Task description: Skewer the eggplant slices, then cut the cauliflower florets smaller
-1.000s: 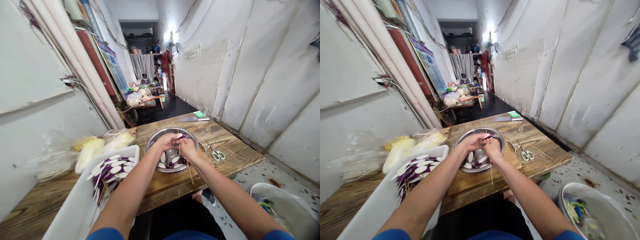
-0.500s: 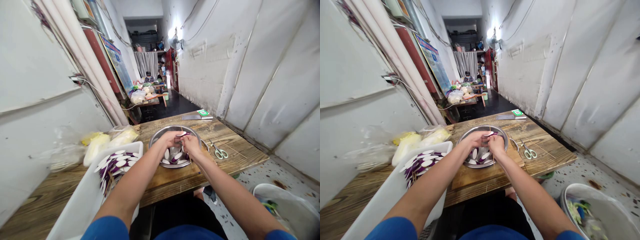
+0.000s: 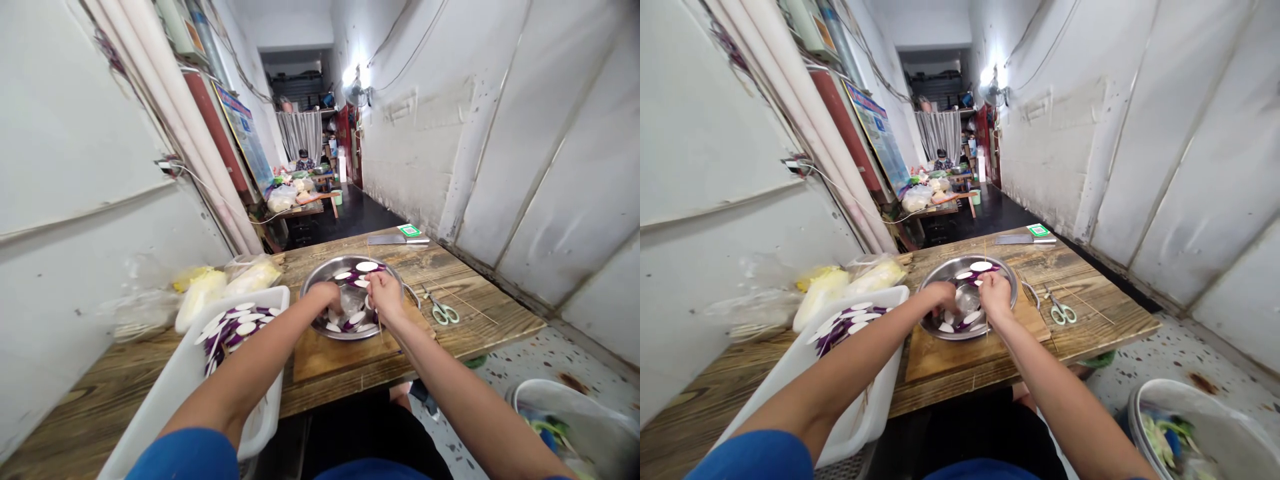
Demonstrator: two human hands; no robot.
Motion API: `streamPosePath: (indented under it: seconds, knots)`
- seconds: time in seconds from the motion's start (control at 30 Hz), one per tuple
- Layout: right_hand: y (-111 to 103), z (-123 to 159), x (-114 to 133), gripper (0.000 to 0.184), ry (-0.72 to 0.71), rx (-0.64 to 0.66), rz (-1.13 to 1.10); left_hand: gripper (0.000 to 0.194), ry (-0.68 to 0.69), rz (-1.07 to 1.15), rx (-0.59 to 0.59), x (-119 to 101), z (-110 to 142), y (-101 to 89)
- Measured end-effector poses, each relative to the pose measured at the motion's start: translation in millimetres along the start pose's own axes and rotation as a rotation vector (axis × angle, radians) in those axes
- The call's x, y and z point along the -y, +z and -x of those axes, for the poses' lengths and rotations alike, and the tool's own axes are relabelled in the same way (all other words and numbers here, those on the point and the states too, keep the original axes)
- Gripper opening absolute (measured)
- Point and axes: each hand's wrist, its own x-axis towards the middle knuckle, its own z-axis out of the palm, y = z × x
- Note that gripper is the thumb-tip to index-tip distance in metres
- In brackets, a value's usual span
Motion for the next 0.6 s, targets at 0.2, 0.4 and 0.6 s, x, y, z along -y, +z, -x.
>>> streamPosePath:
  seconds: [0.2,0.4,0.6]
  knots:
    - [-0.1,2.3,0.0,0.014,-0.019,-0.016,-0.068,0.013,0.148,0.031,0.122,-6.9,11.7,-8.7]
    - [-0.7,4.9,3.5,0.014,0.015,0.031,-0.082,0.025,0.298,0.811,0.249,-31.8,15.4,-21.5]
    - [-2.8,7.8,5.2,0.013,0.057,0.166,-0.029,0.013,0.315,1.088,0.108,-31.5,-2.3,-18.4]
